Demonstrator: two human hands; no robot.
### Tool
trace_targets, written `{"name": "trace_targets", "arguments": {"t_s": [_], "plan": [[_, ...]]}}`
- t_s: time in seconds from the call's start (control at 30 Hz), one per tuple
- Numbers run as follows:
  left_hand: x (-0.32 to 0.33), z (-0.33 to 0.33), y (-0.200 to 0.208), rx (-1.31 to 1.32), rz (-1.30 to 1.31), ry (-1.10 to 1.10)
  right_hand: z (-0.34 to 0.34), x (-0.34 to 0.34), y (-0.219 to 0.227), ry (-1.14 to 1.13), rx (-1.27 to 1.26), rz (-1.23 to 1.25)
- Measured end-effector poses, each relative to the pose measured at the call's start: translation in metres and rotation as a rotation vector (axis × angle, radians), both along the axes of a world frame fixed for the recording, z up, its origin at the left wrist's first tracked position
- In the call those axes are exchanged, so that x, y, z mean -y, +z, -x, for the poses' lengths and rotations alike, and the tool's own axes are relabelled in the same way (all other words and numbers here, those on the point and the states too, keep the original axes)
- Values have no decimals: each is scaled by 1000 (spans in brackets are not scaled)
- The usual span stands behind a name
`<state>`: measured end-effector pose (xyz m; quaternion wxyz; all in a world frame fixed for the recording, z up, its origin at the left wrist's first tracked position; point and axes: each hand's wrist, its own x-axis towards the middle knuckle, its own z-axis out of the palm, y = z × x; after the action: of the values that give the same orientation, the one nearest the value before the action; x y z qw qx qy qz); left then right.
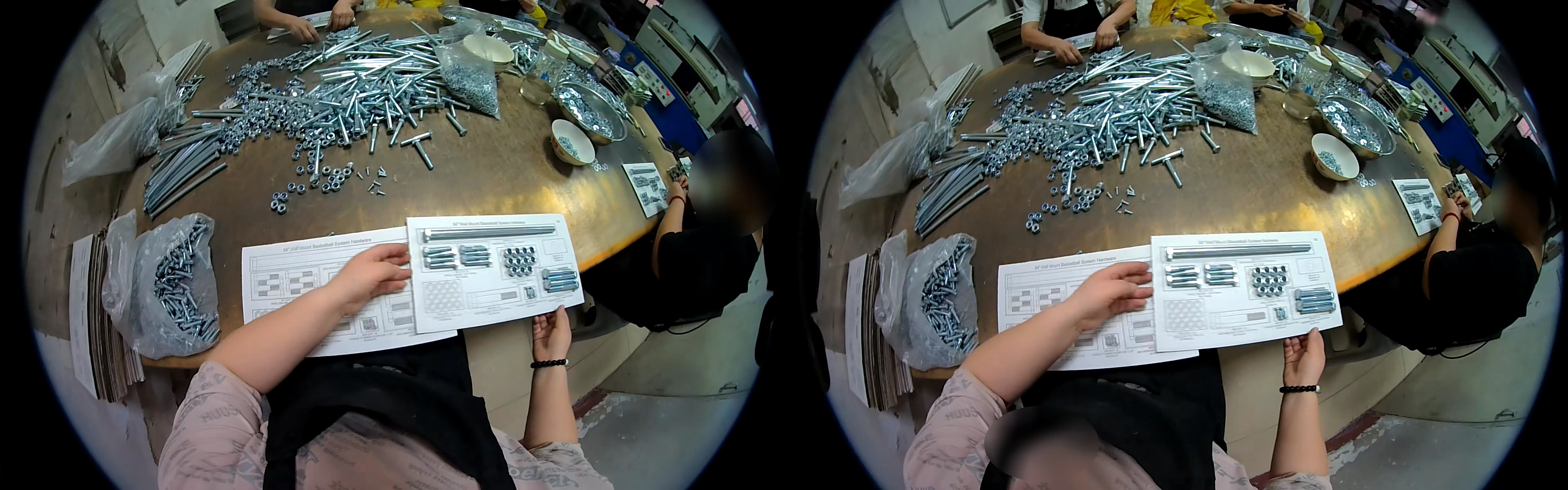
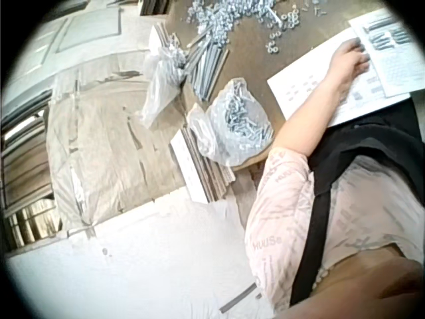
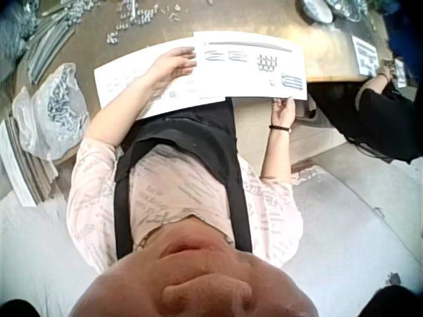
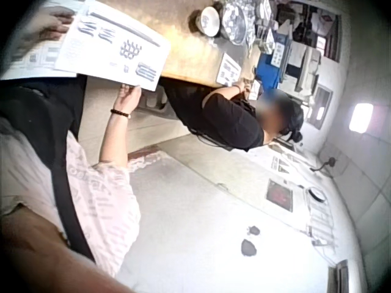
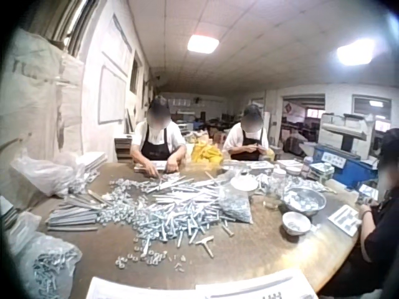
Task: The person sorts metal fasteners including nuts, bolts, and rods on a table, arranging them into neat rows on a printed instruction sheet. They repeatedly pick items from piles and plastic bags, place them on the sheet, and adjust the layout.
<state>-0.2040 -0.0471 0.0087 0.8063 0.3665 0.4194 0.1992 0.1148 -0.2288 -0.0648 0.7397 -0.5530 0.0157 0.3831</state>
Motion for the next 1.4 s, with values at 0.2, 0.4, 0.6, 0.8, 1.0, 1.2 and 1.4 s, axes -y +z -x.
{"name": "trace_targets", "arguments": {"t_s": [0.2, 0.4, 0.6, 0.8, 1.0, 1.2, 1.4], "plan": [[-5, -54, -4, 37, 21, -96, -45, -12, -20, -96, 8, -90], [-6, -97, 0, 47, -8, -168, -107, -23, -33, -144, 16, -98], [-7, -138, -17, 182, -12, -211, -176, -33, -40, -44, 156, 26], [-4, -172, -33, 240, -80, -173, -219, -43, -32, -44, 206, 206], [-8, -184, -46, 300, -77, -156, -234, -44, -31, -51, 185, 224], [-17, -108, -16, -72, -780, -358, -163, -76, 22, -280, 612, 283], [-64, 42, 4, -394, -992, -140, -74, -147, 46, 101, 954, 72]]}}
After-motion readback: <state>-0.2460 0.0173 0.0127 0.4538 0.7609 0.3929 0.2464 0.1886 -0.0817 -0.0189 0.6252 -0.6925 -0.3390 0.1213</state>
